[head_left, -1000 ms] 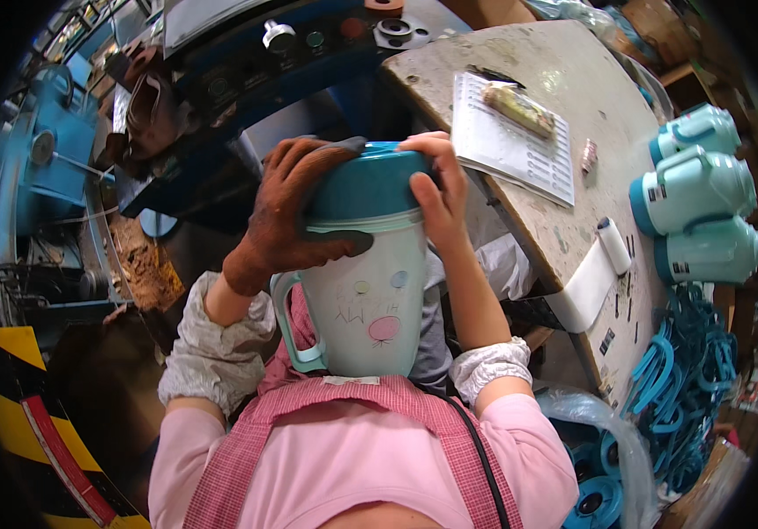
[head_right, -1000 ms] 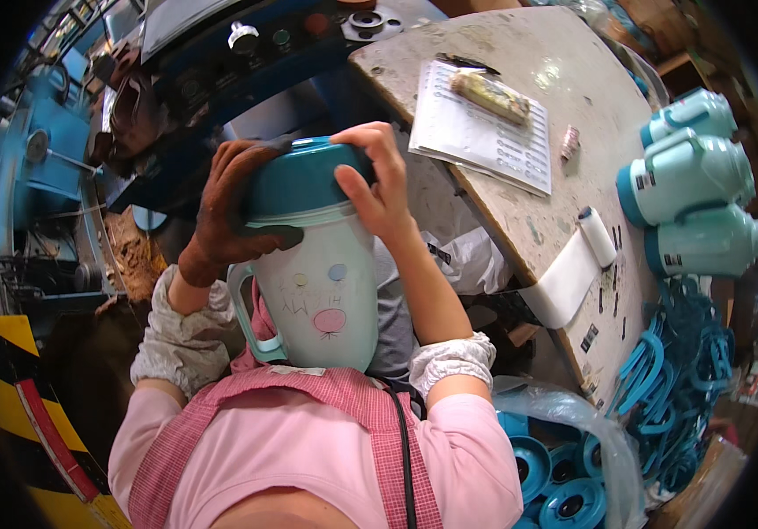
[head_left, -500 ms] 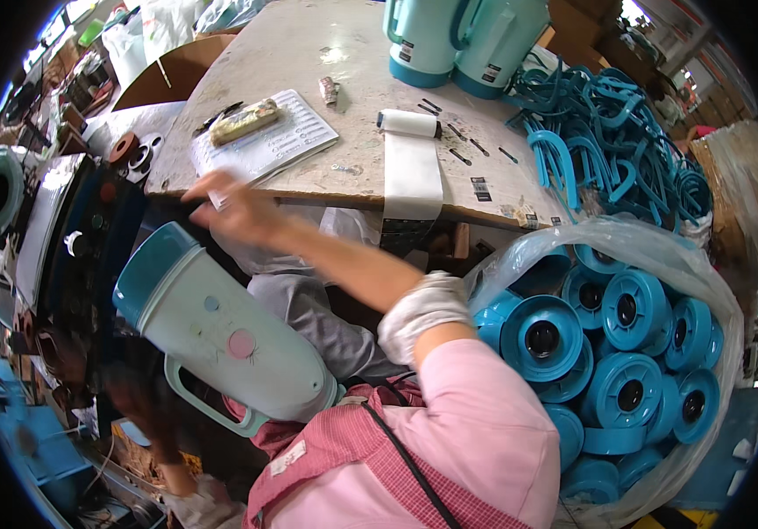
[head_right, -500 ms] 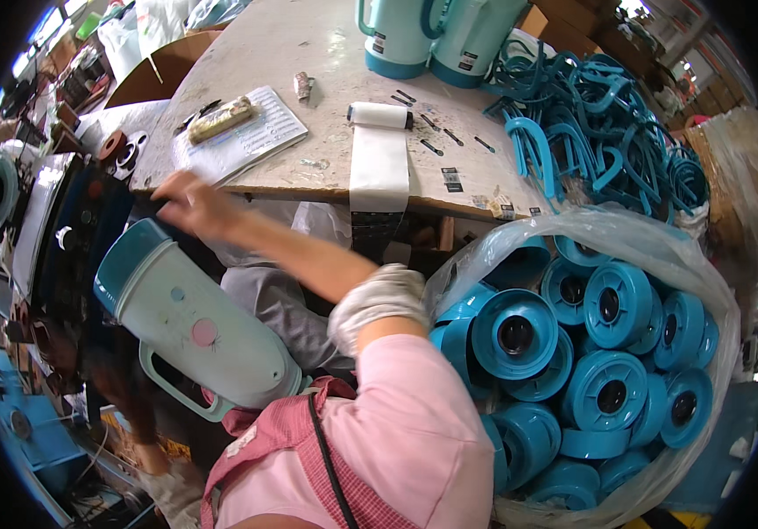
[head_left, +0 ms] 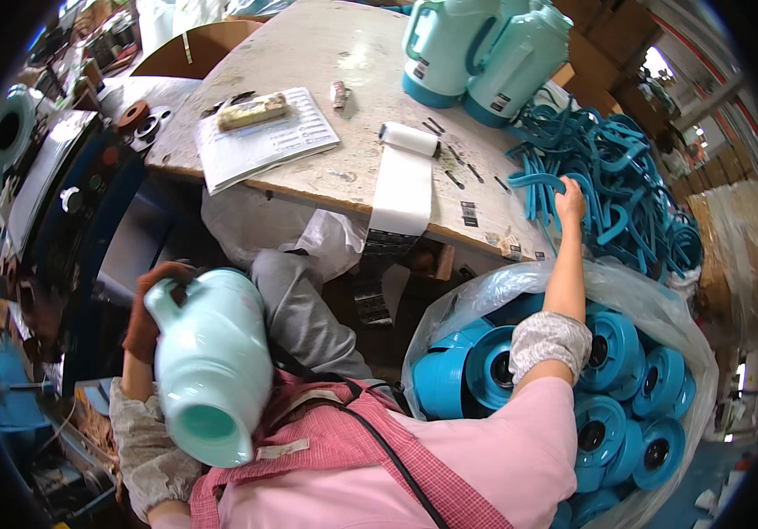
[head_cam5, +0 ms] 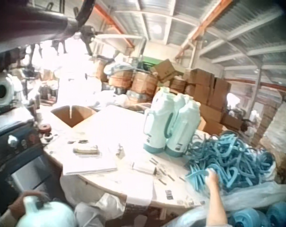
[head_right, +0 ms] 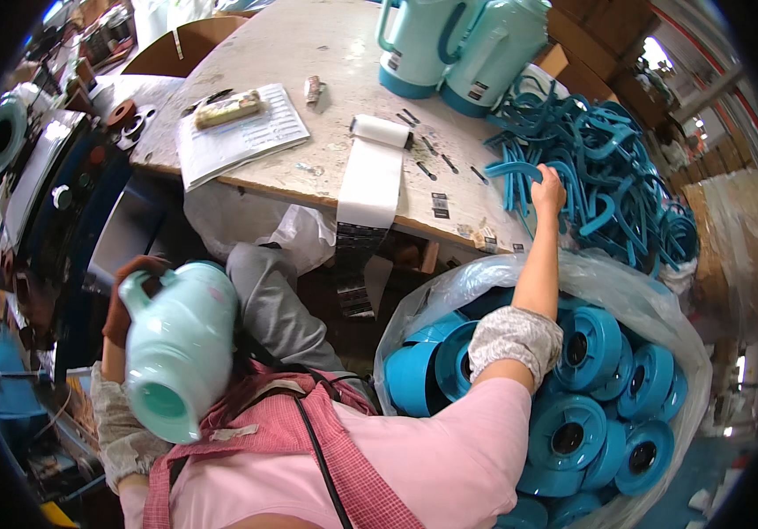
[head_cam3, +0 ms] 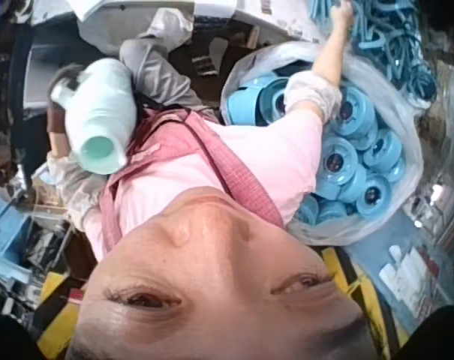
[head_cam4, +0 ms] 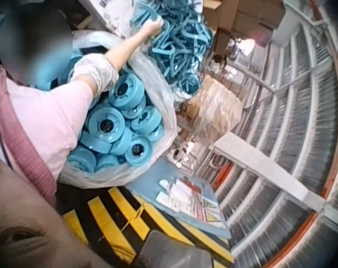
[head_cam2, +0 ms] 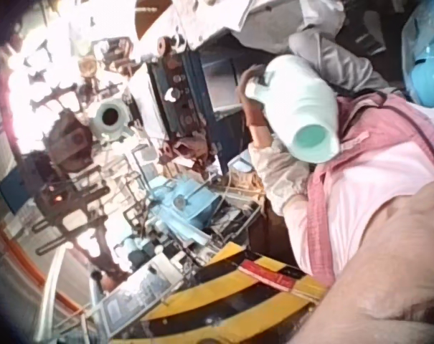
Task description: The person assembles water flasks by attaching handles, lids, and labels to the outer shells.
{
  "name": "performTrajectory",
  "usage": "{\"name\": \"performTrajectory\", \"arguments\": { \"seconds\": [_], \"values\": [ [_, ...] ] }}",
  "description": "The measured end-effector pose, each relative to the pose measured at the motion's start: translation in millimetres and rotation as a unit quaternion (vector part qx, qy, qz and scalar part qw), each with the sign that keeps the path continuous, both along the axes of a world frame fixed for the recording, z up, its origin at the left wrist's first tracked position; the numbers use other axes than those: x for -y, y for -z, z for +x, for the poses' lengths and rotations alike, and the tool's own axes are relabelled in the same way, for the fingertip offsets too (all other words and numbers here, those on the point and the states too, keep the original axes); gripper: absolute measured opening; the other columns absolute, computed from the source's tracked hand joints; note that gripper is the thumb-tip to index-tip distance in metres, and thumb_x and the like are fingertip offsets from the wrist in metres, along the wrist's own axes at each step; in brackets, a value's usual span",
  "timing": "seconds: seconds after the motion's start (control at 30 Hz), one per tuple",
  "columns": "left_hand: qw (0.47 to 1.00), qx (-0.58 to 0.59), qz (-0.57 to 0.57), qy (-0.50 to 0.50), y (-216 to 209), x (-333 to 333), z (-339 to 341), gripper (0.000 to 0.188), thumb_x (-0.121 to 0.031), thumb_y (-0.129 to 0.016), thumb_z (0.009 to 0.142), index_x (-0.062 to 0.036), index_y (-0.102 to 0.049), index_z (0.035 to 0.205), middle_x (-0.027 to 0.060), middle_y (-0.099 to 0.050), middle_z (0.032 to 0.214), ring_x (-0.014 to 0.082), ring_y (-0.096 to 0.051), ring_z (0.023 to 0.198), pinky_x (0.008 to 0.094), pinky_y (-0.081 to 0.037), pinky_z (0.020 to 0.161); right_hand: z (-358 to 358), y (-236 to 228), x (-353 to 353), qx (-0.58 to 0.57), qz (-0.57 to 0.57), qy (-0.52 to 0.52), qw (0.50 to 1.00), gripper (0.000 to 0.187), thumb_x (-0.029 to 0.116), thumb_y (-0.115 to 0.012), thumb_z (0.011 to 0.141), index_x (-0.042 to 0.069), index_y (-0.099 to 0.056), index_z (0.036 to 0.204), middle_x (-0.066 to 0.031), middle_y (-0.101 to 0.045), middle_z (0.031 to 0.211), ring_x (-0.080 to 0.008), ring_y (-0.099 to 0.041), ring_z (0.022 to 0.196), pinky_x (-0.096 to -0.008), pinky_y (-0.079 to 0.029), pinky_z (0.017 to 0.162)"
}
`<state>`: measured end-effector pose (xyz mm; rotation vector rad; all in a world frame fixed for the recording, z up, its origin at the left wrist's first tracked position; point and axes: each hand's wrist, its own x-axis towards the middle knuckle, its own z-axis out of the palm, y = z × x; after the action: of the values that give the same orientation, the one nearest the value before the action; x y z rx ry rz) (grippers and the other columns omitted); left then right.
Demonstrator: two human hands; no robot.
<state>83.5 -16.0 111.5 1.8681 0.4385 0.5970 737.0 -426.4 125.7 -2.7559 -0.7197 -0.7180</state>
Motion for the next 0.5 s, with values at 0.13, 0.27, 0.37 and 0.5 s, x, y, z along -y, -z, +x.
{"name": "performTrajectory", "arguments": {
  "seconds": [0.13, 0.27, 0.37, 0.5],
  "values": [
    [0.831, -0.189, 0.483, 0.202, -37.8, -2.2, 41.3, 0.046, 0.002, -0.062, 0.067, -0.0048, -0.057, 0.113, 0.0146, -0.055, 0.115, 0.0335, -0.05, 0.11, 0.0384, -0.039, 0.097, -24.1, -1.1, -96.4, -0.031, 0.169, -0.114, 0.978, 0.031, 0.018, -0.071, 0.069, 0.006, -0.062, 0.095, -0.0086, -0.065, 0.078, -0.0253, -0.062, 0.07, -0.0341, -0.046, 0.063],
    [0.887, -0.193, 0.402, 0.123, -107.8, -18.9, 92.7, 0.053, -0.002, -0.06, 0.071, -0.0051, -0.049, 0.123, 0.0162, -0.047, 0.126, 0.0332, -0.04, 0.121, 0.0403, -0.032, 0.102, -107.6, -19.8, -210.0, -0.201, 0.515, -0.404, 0.729, 0.012, 0.01, -0.064, 0.083, 0.004, -0.054, 0.087, -0.0002, -0.055, 0.07, -0.0081, -0.052, 0.062, -0.0196, -0.041, 0.058],
    [0.861, -0.082, 0.502, 0.017, -125.1, 28.4, 153.1, 0.061, -0.014, -0.064, 0.072, -0.0065, -0.043, 0.129, 0.0193, -0.046, 0.126, 0.0339, -0.041, 0.119, 0.0404, -0.034, 0.101, -198.7, -43.1, -290.6, -0.316, 0.626, -0.513, 0.494, 0.01, 0.006, -0.056, 0.088, 0.008, -0.049, 0.095, -0.0027, -0.055, 0.08, -0.0118, -0.055, 0.071, -0.025, -0.046, 0.067],
    [0.76, 0.02, 0.624, -0.18, -115.8, 33.4, 179.4, 0.064, -0.028, -0.066, 0.076, -0.0135, -0.038, 0.131, 0.0172, -0.058, 0.107, 0.0303, -0.061, 0.087, 0.0374, -0.049, 0.072, -347.4, -86.6, -323.4, -0.434, 0.641, -0.559, 0.297, 0.019, 0.014, -0.058, 0.088, 0.006, -0.049, 0.104, -0.0076, -0.057, 0.096, -0.0195, -0.055, 0.094, -0.0362, -0.042, 0.089]
  ]
}}
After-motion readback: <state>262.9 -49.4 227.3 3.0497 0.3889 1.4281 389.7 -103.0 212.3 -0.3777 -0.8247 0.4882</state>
